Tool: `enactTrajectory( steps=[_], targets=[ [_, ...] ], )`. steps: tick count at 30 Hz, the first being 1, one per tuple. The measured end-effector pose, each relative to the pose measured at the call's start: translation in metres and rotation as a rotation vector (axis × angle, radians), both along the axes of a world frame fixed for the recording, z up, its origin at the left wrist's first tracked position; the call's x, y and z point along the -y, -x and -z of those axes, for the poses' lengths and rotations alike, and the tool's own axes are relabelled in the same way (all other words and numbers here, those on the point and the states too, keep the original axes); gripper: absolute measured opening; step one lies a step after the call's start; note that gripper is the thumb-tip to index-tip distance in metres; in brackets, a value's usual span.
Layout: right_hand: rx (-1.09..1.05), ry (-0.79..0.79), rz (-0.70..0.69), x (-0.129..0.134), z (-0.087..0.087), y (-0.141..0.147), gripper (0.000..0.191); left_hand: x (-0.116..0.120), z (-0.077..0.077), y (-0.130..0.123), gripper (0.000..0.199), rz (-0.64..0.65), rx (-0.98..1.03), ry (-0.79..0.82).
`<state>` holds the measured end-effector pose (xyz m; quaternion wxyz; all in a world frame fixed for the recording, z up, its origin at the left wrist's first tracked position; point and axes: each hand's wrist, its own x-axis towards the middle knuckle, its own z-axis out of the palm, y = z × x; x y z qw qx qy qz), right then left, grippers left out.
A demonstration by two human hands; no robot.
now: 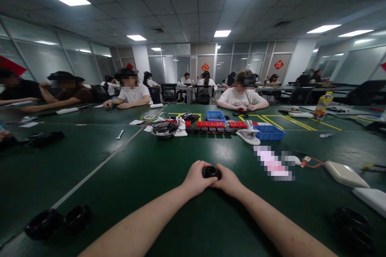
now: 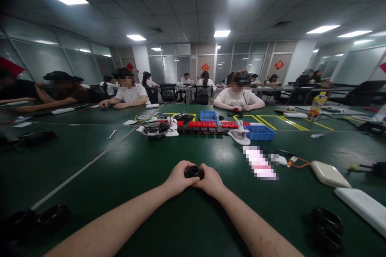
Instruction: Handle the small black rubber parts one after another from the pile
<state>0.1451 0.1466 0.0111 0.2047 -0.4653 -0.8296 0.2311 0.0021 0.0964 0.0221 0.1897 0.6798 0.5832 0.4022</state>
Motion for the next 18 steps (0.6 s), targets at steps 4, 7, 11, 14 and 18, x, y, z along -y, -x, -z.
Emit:
enactTrajectory(
  steps=[4,7,11,14,18],
  targets=[
    [0.121,-0.077,0.095,0.004,0.000,0.008,0.027,-0.001,0.002,-0.005,0.031,-0.104,-0.008,-0.015],
    [0.223,-0.187,0.176,0.009,0.000,0.016,0.018,-0.004,0.004,-0.006,0.031,-0.175,-0.022,-0.029],
    [0.281,-0.241,0.153,0.015,-0.003,0.018,0.022,-0.008,0.007,-0.001,0.033,-0.161,-0.044,-0.026],
    [0.207,-0.192,0.055,0.013,-0.006,0.009,0.036,-0.009,0.006,0.007,0.034,-0.067,-0.034,-0.013],
    [0.034,-0.051,-0.193,0.003,-0.009,-0.007,0.048,-0.010,0.001,0.018,0.038,0.128,0.011,0.040]
  ],
)
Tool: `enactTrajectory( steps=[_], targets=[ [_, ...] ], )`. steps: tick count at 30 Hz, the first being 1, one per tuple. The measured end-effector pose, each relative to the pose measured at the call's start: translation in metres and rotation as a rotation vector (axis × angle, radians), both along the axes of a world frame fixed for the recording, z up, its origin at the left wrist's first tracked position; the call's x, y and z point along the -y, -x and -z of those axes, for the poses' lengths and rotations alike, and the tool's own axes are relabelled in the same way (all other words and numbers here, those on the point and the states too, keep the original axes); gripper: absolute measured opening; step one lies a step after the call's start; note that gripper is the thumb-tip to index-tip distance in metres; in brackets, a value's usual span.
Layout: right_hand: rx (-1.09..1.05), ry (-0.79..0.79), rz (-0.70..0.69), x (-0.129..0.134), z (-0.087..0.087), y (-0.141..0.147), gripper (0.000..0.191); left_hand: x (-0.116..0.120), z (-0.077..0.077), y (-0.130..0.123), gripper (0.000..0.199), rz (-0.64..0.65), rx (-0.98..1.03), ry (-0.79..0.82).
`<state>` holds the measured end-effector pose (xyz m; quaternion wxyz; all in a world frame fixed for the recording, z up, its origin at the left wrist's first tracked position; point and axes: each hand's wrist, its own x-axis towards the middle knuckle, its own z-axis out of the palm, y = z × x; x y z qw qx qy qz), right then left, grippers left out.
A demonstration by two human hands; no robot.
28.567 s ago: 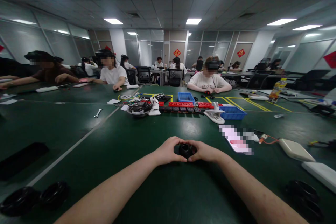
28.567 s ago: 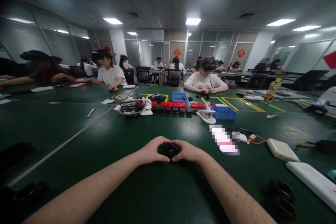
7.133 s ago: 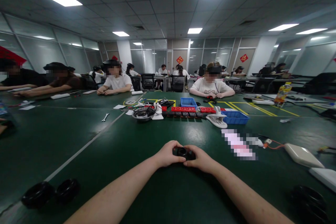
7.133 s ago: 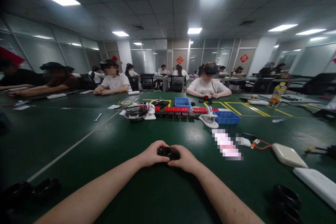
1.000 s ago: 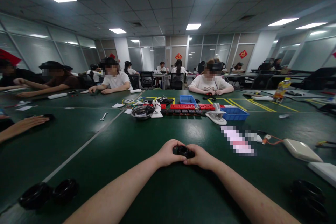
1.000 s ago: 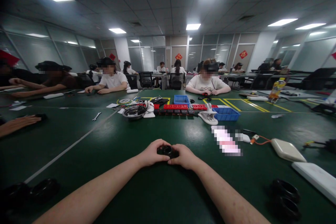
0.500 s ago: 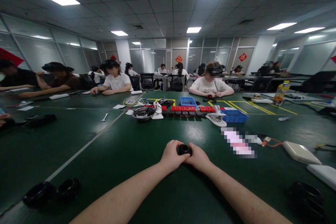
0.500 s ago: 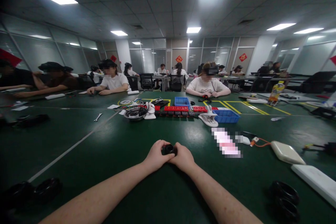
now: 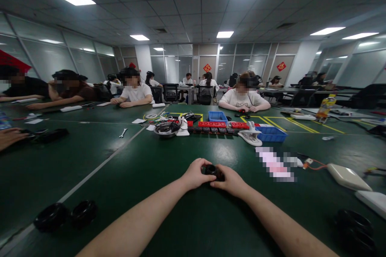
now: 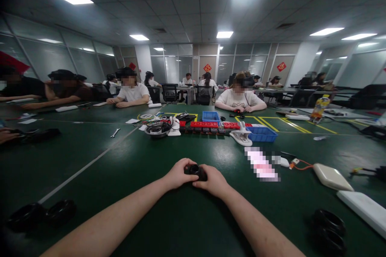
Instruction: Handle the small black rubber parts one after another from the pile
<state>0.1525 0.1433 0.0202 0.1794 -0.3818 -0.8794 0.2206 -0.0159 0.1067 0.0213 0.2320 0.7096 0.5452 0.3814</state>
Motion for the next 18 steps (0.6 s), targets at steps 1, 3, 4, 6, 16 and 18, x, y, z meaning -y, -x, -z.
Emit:
enactTrajectory(
  steps=[1,3,4,6,16,18],
  targets=[
    [-0.031,0.039,-0.051,-0.0023,-0.0008,-0.0028,0.048,-0.0001,-0.0010,0.0021,0.039,0.035,0.007,0.019],
    [-0.074,0.090,-0.126,-0.0052,-0.0023,-0.0058,0.047,-0.0003,-0.0024,0.0050,0.040,0.088,0.011,0.051],
    [-0.084,0.101,-0.156,-0.0057,-0.0030,-0.0064,0.045,-0.0002,-0.0028,0.0058,0.040,0.111,0.010,0.063],
    [-0.086,0.093,-0.193,-0.0057,-0.0041,-0.0066,0.041,0.0002,-0.0033,0.0063,0.041,0.157,0.011,0.079],
    [-0.062,0.093,-0.280,-0.0093,-0.0078,-0.0093,0.030,0.0044,-0.0080,0.0031,0.042,0.218,0.010,0.093],
    [-0.069,0.102,-0.275,-0.0095,-0.0079,-0.0093,0.031,0.0044,-0.0078,0.0032,0.042,0.215,0.003,0.092]
  ],
)
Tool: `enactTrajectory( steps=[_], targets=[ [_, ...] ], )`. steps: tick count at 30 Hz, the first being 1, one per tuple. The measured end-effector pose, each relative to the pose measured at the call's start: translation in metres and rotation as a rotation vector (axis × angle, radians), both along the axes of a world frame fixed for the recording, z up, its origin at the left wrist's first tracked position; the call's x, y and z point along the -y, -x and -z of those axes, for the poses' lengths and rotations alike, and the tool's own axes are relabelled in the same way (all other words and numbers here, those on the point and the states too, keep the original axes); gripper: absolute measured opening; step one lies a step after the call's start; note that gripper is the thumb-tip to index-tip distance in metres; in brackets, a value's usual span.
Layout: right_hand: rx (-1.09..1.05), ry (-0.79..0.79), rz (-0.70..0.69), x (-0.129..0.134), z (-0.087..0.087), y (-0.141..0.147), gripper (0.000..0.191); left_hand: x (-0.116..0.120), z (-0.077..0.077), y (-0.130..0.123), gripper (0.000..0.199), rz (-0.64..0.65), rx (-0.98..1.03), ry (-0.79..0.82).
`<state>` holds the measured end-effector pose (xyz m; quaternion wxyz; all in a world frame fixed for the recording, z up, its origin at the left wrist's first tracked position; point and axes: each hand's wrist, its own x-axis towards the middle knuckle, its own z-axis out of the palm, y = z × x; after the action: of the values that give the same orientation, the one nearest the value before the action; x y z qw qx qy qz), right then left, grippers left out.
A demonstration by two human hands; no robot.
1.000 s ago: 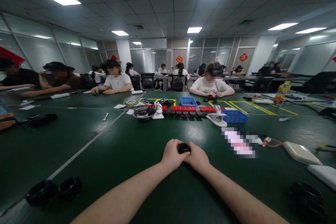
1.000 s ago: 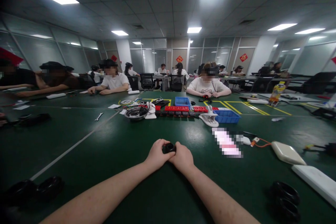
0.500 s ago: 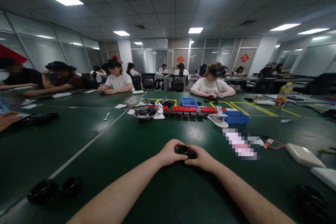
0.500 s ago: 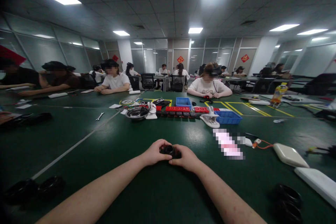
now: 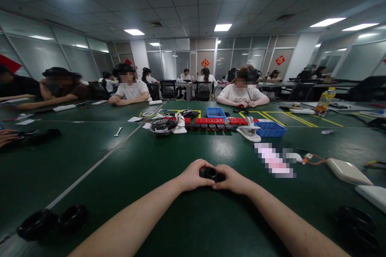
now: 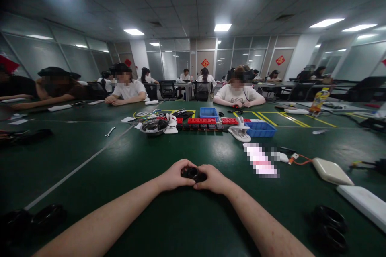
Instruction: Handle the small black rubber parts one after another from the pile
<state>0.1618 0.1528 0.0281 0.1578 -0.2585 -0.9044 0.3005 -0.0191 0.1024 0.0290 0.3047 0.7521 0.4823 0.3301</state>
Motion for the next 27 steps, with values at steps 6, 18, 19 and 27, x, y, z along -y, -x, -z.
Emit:
enactTrajectory(
  steps=[6,18,19,27],
  targets=[
    [-0.007,0.018,0.025,0.0008,0.0015,0.0005,0.028,-0.0005,0.0017,-0.0003,0.043,-0.019,-0.017,-0.010],
    [-0.012,0.044,0.053,0.0001,0.0030,0.0012,0.029,0.0001,0.0018,-0.0017,0.043,-0.036,-0.009,-0.001],
    [-0.013,0.052,0.054,0.0000,0.0032,0.0012,0.029,0.0001,0.0019,-0.0019,0.043,-0.037,-0.009,-0.001],
    [-0.035,0.171,0.117,-0.0004,0.0077,0.0027,0.031,0.0040,-0.0021,-0.0049,0.040,-0.067,-0.023,-0.039]
  ],
)
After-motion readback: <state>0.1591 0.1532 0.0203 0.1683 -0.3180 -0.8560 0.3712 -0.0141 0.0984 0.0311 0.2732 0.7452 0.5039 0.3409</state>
